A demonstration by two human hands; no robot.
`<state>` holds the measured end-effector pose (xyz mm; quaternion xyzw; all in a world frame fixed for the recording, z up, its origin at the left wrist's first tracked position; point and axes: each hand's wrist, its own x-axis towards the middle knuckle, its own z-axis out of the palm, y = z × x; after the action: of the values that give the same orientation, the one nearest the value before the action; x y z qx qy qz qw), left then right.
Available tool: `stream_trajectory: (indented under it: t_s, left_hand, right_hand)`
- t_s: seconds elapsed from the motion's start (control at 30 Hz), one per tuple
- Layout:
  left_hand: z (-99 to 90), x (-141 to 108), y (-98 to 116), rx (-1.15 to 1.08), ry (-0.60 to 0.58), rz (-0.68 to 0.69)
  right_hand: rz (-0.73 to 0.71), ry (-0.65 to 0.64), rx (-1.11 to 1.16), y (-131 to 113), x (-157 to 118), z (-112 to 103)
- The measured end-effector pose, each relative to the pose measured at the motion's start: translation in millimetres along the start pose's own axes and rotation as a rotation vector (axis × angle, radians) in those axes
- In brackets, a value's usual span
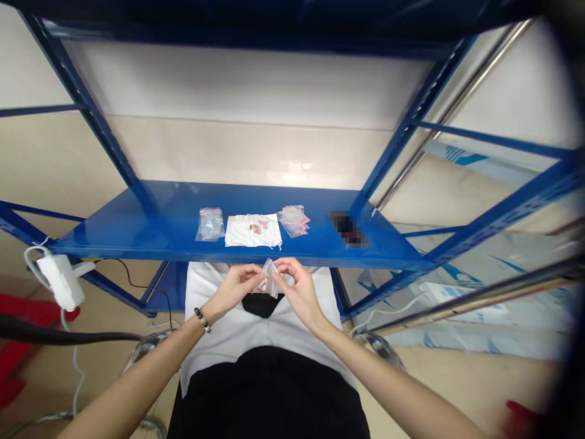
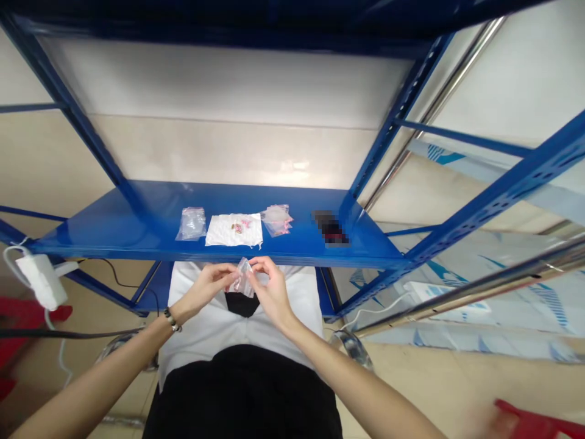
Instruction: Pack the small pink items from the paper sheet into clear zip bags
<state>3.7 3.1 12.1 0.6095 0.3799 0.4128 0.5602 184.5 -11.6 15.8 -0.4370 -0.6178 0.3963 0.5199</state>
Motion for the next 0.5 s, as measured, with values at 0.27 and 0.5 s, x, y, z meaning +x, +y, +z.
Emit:
stream_trajectory:
  t_s: [0.27, 0.5]
  left_hand:
    - [-9.4, 10.1, -10.0, -0.219, -0.002, -0.146]
    - [-4.1, -4.0, -3.2, -0.104, -0.043, -0.098]
  right_hand:
    - [-0.087, -0.088, -0.166, 21.1, 14.8, 7.4]
    - [-0.189, -0.098, -0.290, 11.0, 5.8, 5.7]
